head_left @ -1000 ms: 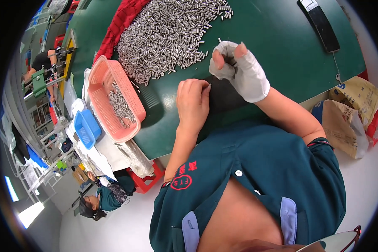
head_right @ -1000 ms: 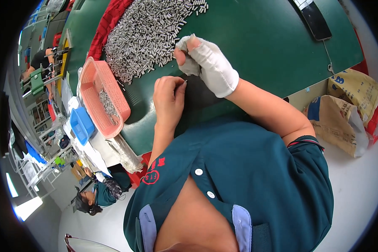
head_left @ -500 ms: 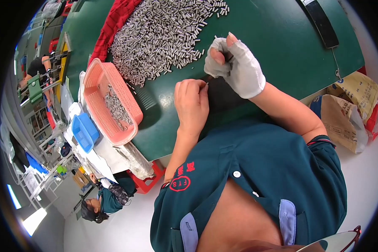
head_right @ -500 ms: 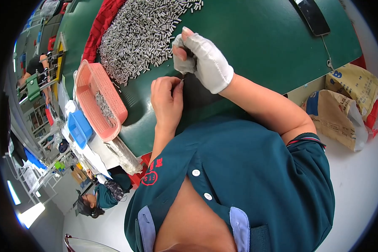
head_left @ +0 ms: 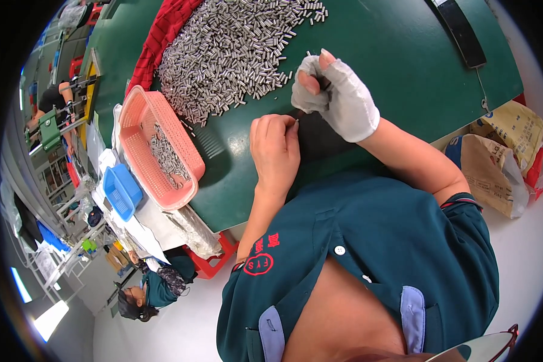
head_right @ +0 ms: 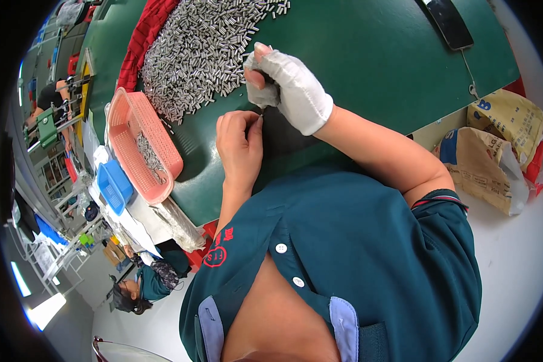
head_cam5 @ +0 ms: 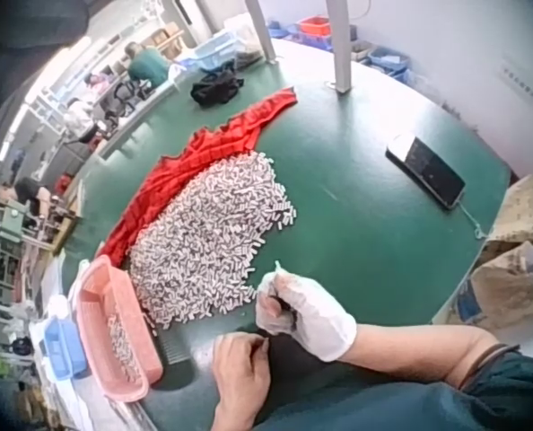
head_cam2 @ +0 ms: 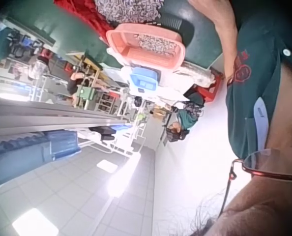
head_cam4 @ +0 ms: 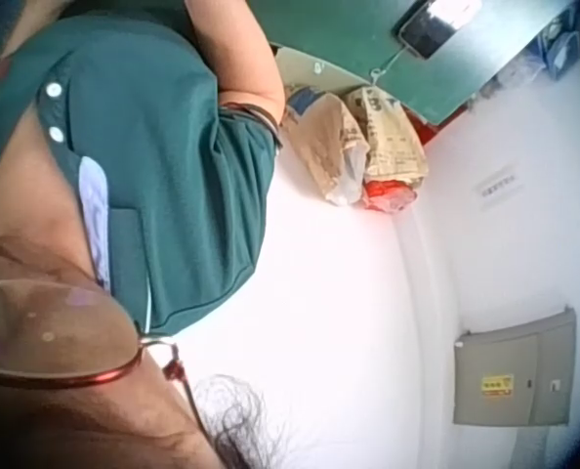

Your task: The person assembles small metal pins into a component housing by hand at a workbench.

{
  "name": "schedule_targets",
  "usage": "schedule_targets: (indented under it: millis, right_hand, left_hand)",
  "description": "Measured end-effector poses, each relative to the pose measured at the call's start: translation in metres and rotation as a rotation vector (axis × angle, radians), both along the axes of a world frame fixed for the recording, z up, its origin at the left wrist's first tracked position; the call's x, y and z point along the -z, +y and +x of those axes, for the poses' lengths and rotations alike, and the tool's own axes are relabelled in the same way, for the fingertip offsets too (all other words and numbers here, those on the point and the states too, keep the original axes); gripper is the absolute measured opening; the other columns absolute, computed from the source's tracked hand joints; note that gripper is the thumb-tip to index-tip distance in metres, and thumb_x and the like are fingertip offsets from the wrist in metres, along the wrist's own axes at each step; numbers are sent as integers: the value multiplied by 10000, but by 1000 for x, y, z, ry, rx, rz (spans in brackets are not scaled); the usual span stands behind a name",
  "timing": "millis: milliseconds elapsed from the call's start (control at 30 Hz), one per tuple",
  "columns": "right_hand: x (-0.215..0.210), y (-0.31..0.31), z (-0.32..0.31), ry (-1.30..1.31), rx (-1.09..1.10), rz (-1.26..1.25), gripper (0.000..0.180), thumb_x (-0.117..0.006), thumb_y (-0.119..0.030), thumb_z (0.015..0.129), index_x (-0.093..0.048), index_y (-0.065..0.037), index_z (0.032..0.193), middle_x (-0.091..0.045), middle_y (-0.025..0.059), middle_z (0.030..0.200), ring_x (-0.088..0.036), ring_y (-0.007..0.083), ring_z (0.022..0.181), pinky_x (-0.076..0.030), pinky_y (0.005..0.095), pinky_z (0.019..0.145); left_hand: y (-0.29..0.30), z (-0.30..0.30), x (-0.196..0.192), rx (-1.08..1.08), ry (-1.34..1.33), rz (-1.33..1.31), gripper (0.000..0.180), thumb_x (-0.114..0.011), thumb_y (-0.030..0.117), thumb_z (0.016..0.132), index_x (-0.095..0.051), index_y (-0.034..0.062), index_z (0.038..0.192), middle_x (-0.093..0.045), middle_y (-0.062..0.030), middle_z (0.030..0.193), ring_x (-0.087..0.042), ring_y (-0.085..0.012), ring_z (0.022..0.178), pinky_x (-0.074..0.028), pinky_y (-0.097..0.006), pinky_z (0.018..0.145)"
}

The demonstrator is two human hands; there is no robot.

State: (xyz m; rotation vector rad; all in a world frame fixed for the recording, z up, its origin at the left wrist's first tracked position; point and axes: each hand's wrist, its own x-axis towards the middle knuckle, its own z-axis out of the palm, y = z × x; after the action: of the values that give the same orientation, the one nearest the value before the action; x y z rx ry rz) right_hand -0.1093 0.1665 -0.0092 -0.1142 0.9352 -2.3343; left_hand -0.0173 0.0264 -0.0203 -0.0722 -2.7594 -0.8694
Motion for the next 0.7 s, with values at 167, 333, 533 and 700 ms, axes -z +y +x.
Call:
schedule_targets:
  millis: [167, 333, 533, 700]
  right_hand:
    - [-1, -2, 2, -14, 11, 6, 472, -377, -467, 981, -426, -90, 701, -310, -18, 580, -280, 130, 574, -261, 276, 582]
    - [4, 1, 3, 65, -25, 47, 416, -440, -404, 965, -426, -94, 688, -382, -12, 636, -306, 96, 586, -267, 244, 551]
    - [-2, -1, 10, 171, -31, 107, 409, -467, -408, 946, -416, -91, 692, -361, -28, 666, -286, 89, 609, -259, 242, 557]
    - [-4, -1, 14, 201, -55, 101, 408, -494, -415, 927, -411, -93, 692, -365, -30, 690, -283, 85, 631, -260, 234, 574]
  left_hand:
    - [1, 0, 2, -7, 3, 17, 128, -659, -17, 747, -571, 35, 825, -581, -98, 815, -533, -297, 782, -422, -387, 707]
    - [1, 2, 8, -18, 47, 34, 129, -657, -22, 745, -569, 38, 818, -582, -96, 815, -537, -294, 781, -422, -388, 714]
    - [2, 1, 10, -20, 82, 36, 127, -653, -25, 748, -569, 39, 819, -585, -94, 818, -542, -295, 790, -421, -384, 732]
    - [3, 2, 12, -37, 108, 26, 131, -641, -31, 755, -559, 41, 828, -582, -96, 820, -537, -299, 787, -420, -389, 727]
